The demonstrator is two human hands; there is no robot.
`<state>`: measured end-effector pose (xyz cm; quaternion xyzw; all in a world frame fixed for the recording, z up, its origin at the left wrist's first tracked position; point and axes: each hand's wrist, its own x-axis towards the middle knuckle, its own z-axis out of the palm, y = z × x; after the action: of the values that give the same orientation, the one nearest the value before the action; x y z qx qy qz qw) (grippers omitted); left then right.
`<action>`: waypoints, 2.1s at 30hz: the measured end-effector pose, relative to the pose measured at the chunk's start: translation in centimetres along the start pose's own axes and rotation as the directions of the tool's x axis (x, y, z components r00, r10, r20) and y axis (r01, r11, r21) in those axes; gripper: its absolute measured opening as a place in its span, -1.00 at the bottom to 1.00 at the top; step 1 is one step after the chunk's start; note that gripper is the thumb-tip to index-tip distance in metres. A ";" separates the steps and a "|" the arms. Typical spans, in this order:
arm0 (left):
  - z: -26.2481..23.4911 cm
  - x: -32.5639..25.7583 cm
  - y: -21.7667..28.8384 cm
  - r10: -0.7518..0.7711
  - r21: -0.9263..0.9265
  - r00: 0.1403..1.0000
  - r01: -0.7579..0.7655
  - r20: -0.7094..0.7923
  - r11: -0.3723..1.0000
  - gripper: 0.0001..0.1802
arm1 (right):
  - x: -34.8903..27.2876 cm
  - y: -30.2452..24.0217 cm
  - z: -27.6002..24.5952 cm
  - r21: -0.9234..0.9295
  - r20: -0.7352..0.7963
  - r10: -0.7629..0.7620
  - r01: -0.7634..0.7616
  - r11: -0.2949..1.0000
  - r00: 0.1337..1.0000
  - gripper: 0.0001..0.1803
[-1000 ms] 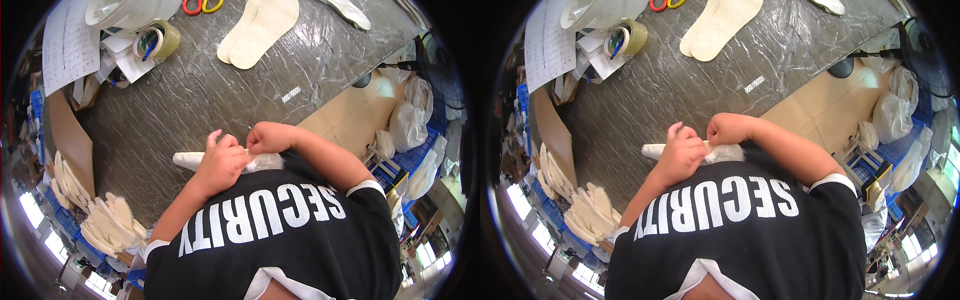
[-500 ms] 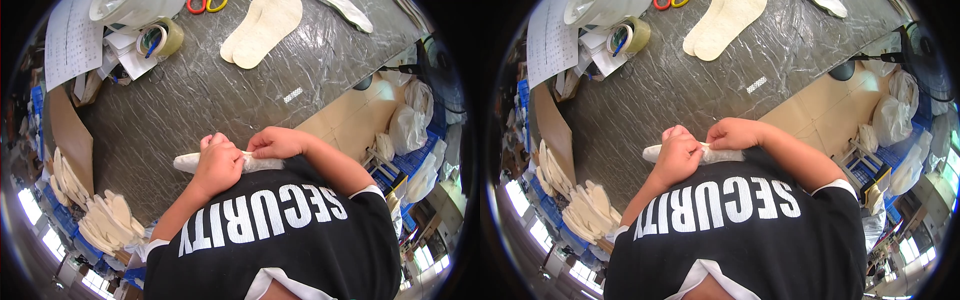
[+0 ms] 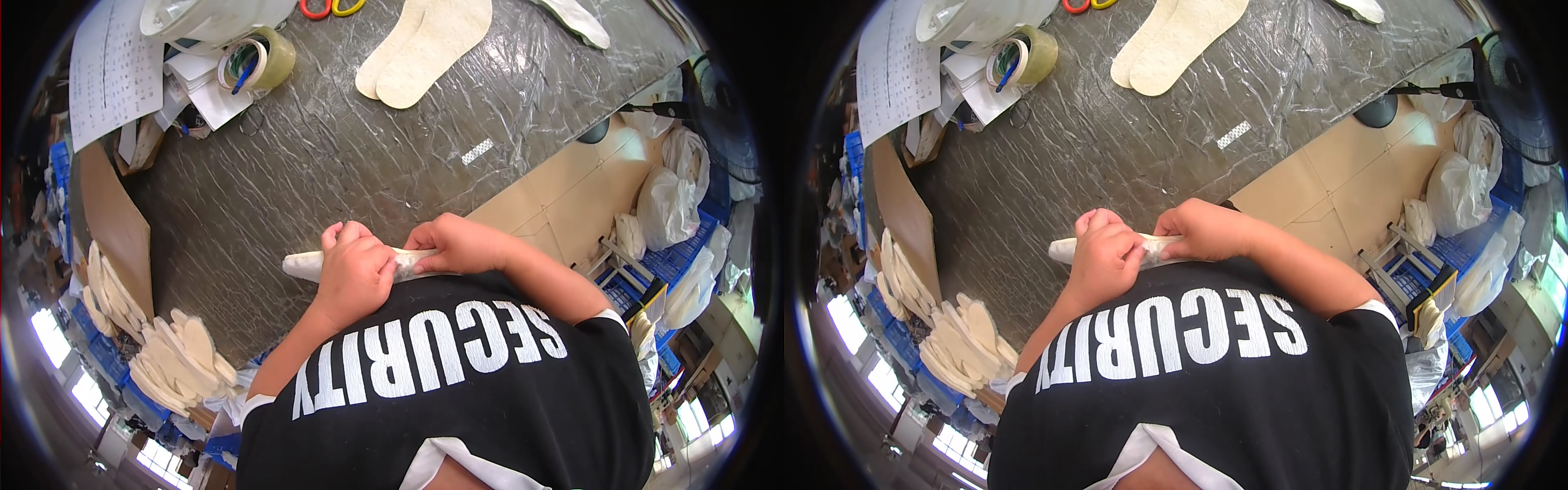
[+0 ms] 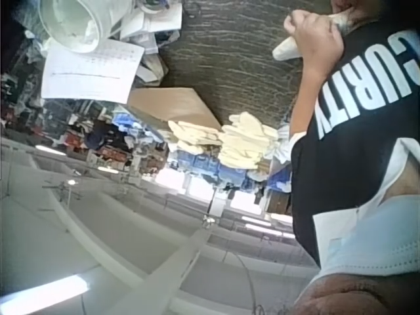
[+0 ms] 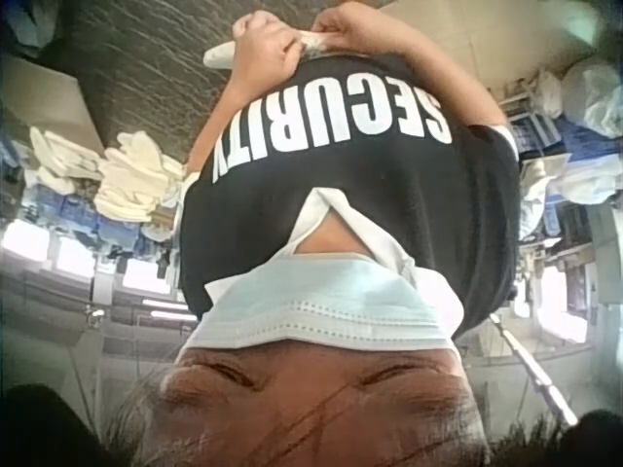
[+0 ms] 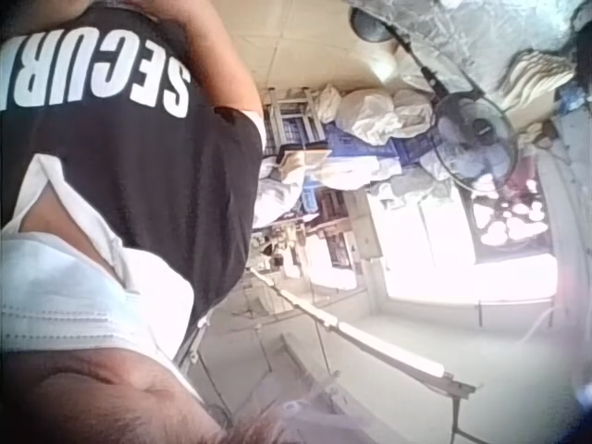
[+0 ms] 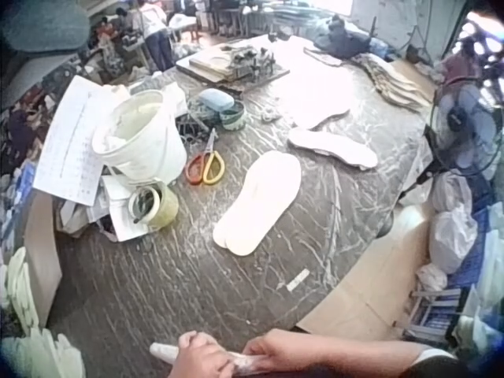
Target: Attaching a white lining material to shoe insoles and inspecting the bond.
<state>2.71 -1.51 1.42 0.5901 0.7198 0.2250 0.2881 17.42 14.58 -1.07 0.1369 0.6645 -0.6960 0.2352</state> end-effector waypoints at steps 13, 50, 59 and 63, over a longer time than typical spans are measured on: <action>-1.6 -1.0 -0.5 0.008 -0.045 0.998 -0.011 -0.060 0.999 -0.81 | -1.1 -1.0 2.4 -0.097 -0.273 0.039 -0.068 0.993 0.961 -0.79; -1.4 -1.4 -0.1 0.147 0.036 0.973 -0.142 -0.177 0.989 -0.68 | -0.2 0.1 3.6 -0.728 -0.381 -0.494 0.075 0.681 0.782 -0.86; -1.3 -1.7 -0.2 0.165 0.070 0.964 -0.153 -0.208 0.986 -0.72 | -0.3 -0.4 3.5 -0.737 -0.374 -0.520 0.094 0.669 0.768 -0.86; -1.2 -1.5 0.1 0.150 0.082 0.957 -0.134 -0.247 0.988 -0.74 | -0.3 -0.3 3.7 -0.744 -0.377 -0.541 0.102 0.660 0.752 -0.91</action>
<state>2.21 -2.96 2.56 0.6158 0.7132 0.2951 0.1581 17.97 10.99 -0.42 0.1151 0.9235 -0.3580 -0.0758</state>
